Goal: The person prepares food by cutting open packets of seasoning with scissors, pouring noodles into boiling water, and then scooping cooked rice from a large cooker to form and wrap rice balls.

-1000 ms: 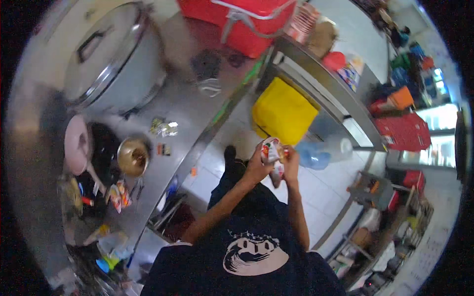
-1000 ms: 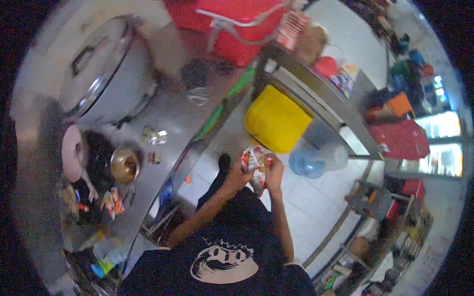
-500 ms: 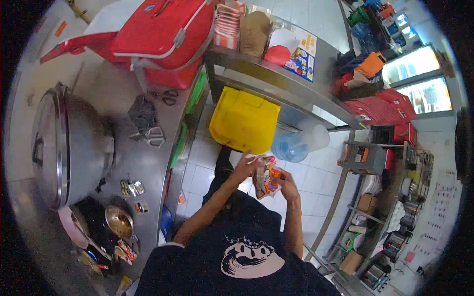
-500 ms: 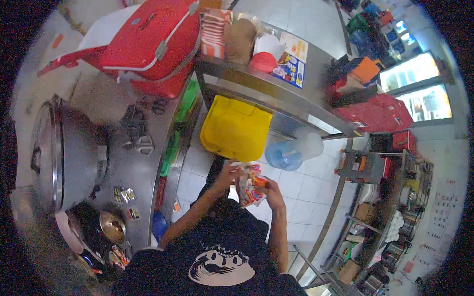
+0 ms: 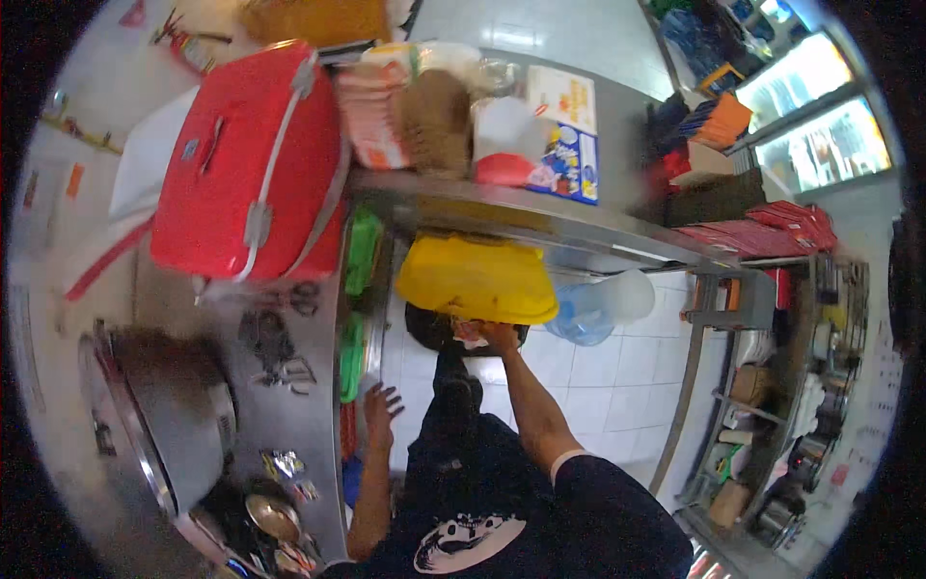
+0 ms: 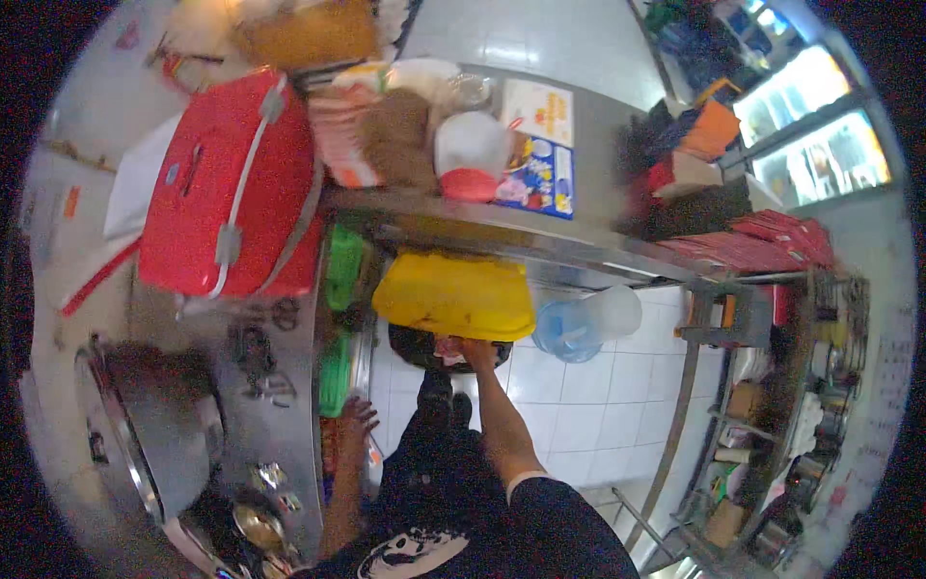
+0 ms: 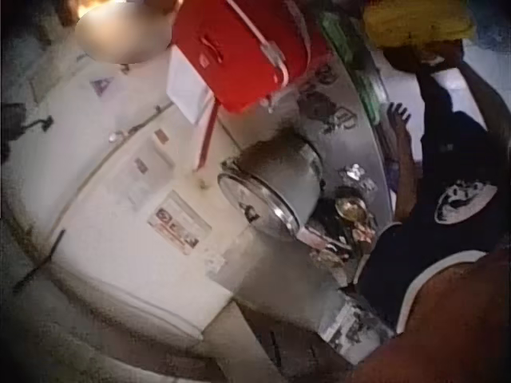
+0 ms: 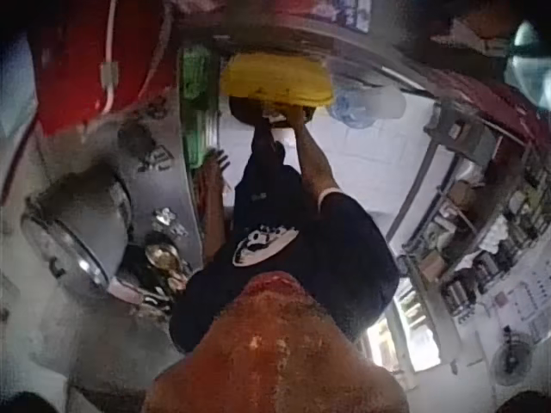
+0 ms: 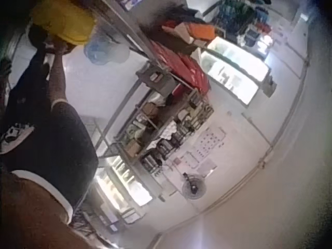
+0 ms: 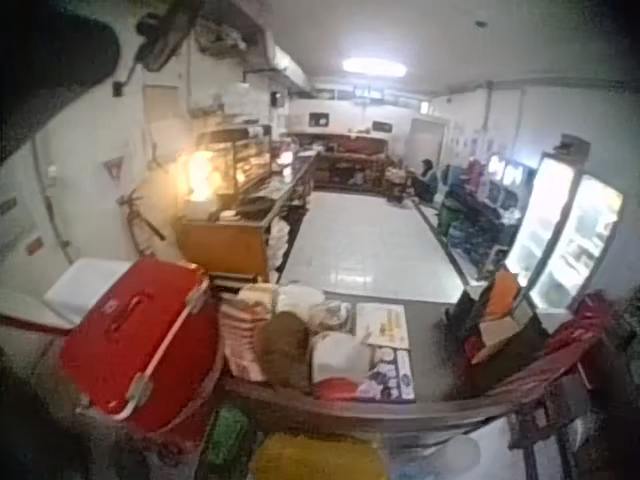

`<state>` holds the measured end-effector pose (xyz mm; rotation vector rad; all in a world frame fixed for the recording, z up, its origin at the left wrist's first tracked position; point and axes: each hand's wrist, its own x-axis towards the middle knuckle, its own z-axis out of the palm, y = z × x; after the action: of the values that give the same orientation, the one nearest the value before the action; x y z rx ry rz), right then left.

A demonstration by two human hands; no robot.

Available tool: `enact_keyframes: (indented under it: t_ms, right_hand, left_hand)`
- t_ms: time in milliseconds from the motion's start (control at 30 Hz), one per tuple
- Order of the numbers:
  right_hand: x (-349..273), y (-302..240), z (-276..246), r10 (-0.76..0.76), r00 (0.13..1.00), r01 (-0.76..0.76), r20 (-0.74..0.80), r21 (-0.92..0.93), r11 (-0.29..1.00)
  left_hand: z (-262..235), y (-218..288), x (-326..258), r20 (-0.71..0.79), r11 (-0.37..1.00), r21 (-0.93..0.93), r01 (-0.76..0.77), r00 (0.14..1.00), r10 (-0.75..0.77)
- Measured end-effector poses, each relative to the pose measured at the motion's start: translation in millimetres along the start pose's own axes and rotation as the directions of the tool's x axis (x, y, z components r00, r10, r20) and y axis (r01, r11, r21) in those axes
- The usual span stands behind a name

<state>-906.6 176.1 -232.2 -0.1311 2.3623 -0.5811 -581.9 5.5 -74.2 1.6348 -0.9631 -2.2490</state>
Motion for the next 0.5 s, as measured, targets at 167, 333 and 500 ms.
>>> enact_keyframes:
  t_ms: [167, 333, 500]
  right_hand:
    - [-26, 50, -39, -0.024, 0.995, -0.003, 0.099, 0.260, 0.965]
    - [-155, 145, -89, -0.406, 0.912, 0.202, -0.048, 0.916, 0.346]
    - [-220, 155, -231, -0.229, 0.853, 0.520, -0.468, 0.794, 0.315]
  left_hand:
    - [140, -22, 1, 0.162, 0.814, 0.511, -0.278, 0.960, 0.227]
    - [339, -48, -97, 0.966, 0.004, 0.214, -0.977, 0.212, 0.149]
    - [457, -156, -144, 0.987, 0.381, 0.161, -0.910, 0.153, -0.050]
